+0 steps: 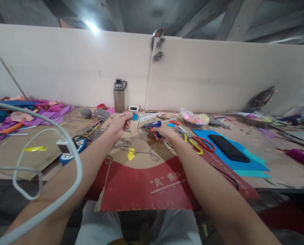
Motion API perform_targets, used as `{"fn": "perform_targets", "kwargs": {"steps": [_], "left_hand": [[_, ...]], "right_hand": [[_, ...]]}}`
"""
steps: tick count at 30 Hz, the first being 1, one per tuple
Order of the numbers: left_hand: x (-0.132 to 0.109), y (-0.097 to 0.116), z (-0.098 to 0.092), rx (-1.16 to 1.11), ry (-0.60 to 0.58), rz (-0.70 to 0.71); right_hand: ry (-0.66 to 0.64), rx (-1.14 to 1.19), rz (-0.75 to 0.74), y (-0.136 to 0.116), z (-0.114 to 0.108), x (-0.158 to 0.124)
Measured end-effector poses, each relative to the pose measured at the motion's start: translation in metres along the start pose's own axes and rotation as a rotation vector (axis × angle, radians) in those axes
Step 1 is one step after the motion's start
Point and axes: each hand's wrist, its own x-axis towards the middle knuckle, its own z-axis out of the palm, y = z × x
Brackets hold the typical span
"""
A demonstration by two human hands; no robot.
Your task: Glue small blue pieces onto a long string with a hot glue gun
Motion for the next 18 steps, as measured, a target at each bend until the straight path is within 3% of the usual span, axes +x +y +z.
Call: {"fn": "perform_targets", "kwargs": {"steps": [3,7,13,15,18], "left_hand": [[-0.004,0.001,0.005,0.007,-0.023,0.015],[-0.006,-0.003,0.01,0.048,-0.035,0.069],[-0.012,-0.009,0.018,0.197,-0.089,0.144],[-0.015,-0.009,0.02,0.258,-0.071,0.185],[-0.017,-0.007,0.021,0.32,-0.029,0.241]], "right_hand": [[0.083,-0.154,0.009,0.003,-0.007,0.002],[0.165,-0.27,-0.086,-0.018,-0.006,0.001],[-0.194,0.199,-0.101,-0.047,0.026,-0.02],[-0.163,0.145,-0.114,-0.05,0.028,-0.025],[0.011,-0.019,-0.211,-0.055,0.023,-0.025]]}}
